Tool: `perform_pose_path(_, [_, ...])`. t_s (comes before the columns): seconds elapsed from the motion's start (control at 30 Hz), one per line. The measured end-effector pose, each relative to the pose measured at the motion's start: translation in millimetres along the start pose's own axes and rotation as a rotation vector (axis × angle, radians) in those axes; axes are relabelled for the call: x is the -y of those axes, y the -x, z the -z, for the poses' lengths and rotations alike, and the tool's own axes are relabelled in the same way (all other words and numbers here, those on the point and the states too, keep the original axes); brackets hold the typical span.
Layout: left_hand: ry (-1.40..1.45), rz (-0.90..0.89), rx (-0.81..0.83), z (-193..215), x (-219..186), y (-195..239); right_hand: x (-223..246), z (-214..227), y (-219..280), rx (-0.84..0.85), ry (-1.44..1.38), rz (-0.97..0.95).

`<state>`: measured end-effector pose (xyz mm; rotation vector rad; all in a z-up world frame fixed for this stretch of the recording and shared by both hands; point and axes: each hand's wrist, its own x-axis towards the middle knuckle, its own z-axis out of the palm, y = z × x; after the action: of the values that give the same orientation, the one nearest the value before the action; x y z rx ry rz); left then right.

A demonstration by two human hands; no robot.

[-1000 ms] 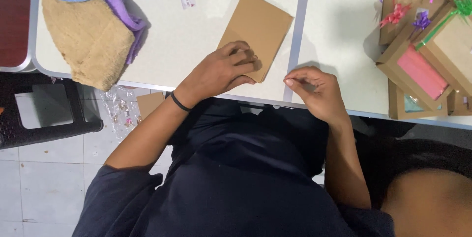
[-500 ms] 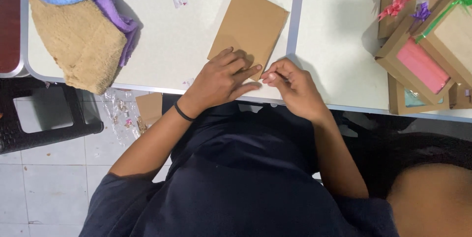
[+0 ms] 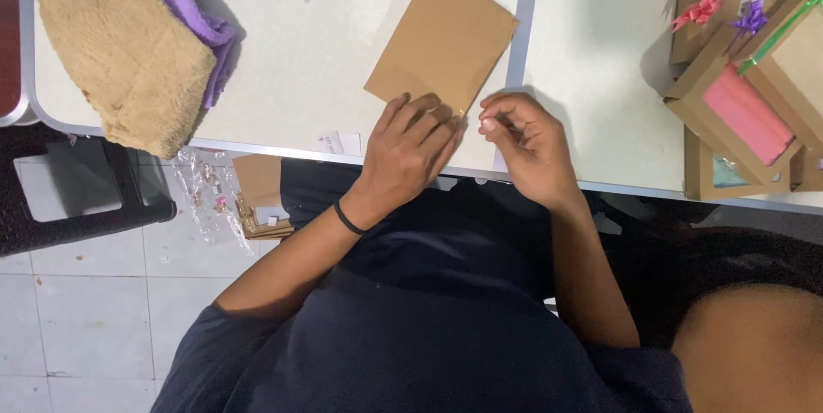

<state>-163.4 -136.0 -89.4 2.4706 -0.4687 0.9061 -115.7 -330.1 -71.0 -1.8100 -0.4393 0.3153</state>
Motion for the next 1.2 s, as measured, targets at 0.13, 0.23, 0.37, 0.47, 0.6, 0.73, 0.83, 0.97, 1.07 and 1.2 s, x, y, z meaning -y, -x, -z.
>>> perform_pose_path(0.13, [-0.083,-0.011,-0.002,0.9,3.0,5.1,-0.1,-1.8,2.4,-0.014,0.008,-0.037])
perform_pose_path(0.23, [-0.045,-0.007,-0.009,-1.9,6.8,7.1,7.7,-3.6,-1.8,0.017,0.106,0.034])
perform_pose_path(0.37, [0.044,-0.003,0.003,-0.7,8.5,7.2,16.1,-3.3,-8.6,0.097,0.102,0.001])
perform_pose_path(0.47, [0.068,-0.027,0.0,6.4,9.4,3.7,21.1,-0.2,-15.2,0.157,0.113,-0.029])
perform_pose_path(0.6, [0.194,-0.074,0.042,24.0,15.5,-12.7,24.4,6.3,-23.6,0.256,0.002,-0.101])
perform_pose_path(0.73, [0.235,-0.045,0.136,36.6,22.2,-14.1,22.2,4.8,-26.2,0.338,-0.037,-0.132])
perform_pose_path(0.83, [0.246,0.024,0.171,40.6,25.8,-17.3,26.6,0.3,-30.2,0.374,-0.042,-0.153])
perform_pose_path(0.97, [0.258,0.019,0.222,48.5,23.5,-24.9,28.3,-1.6,-29.9,0.382,-0.055,-0.185])
perform_pose_path(1.07, [0.267,0.017,0.235,48.8,25.9,-27.1,29.2,-3.0,-34.1,0.376,-0.01,-0.192])
perform_pose_path(1.2, [0.23,-0.002,0.241,45.0,28.9,-21.9,21.7,-3.8,-34.2,0.373,-0.005,-0.196])
